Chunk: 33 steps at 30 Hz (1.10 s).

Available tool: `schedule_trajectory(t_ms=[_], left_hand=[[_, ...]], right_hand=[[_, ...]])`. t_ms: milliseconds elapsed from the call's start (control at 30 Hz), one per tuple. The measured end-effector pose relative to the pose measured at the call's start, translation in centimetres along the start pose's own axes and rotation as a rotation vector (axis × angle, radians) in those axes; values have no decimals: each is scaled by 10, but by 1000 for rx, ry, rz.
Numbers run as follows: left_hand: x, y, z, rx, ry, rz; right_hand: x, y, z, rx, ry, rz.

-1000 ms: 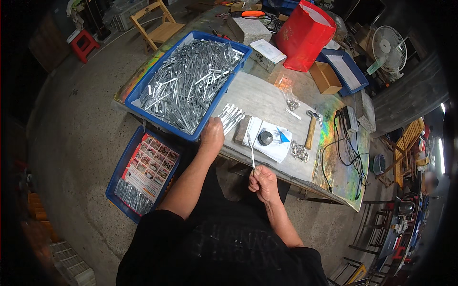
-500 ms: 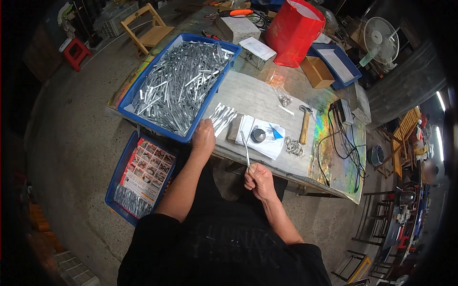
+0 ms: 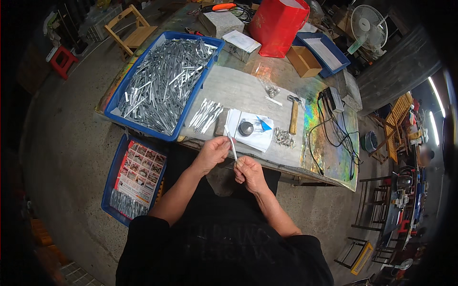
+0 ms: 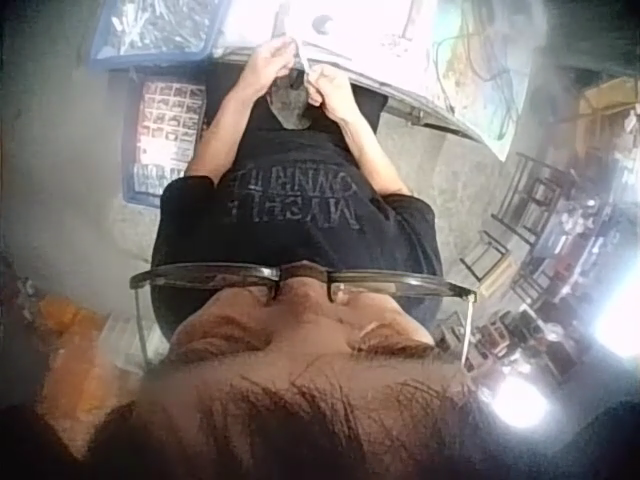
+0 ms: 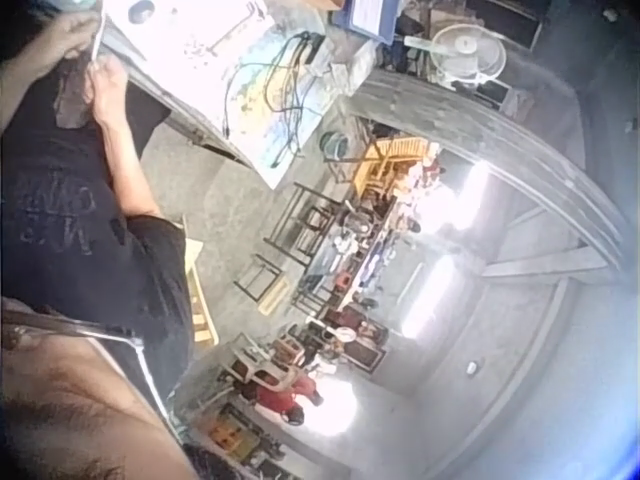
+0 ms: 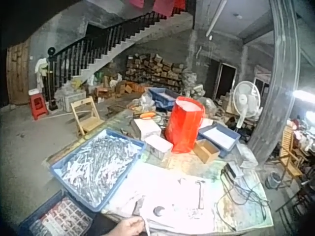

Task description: The person assembles small metal components by inserting metal pins into metal parts and securing them with a hammer.

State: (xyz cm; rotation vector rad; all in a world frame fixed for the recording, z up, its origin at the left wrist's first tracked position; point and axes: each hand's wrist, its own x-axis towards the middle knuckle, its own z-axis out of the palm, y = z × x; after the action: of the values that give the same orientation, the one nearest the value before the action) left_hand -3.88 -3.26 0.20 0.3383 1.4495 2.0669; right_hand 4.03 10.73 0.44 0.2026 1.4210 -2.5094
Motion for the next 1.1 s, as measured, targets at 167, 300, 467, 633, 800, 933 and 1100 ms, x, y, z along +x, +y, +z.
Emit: schedule_trajectory(t_ms=[167, 300, 467, 633, 800, 933, 1100], left_hand=[[-1, -3, 9, -285, -45, -81], [1, -7, 9, -364, -4, -70], [2, -6, 8, -398, 56, -56], [3, -4, 8, -351, 115, -19], [4, -6, 8, -295, 145, 18], [4, -7, 9, -274, 165, 23], [4, -7, 11, -262, 184, 38]], right_hand=[[-2, 1, -2, -50, -7, -8], [-4, -3, 0, 10, 3, 14], [-3, -4, -2, 91, 3, 50], [-2, -2, -4, 102, 8, 45], [-1, -1, -6, 179, 7, 62], [-2, -2, -7, 209, 2, 61], [-2, 0, -10, 224, -3, 54]])
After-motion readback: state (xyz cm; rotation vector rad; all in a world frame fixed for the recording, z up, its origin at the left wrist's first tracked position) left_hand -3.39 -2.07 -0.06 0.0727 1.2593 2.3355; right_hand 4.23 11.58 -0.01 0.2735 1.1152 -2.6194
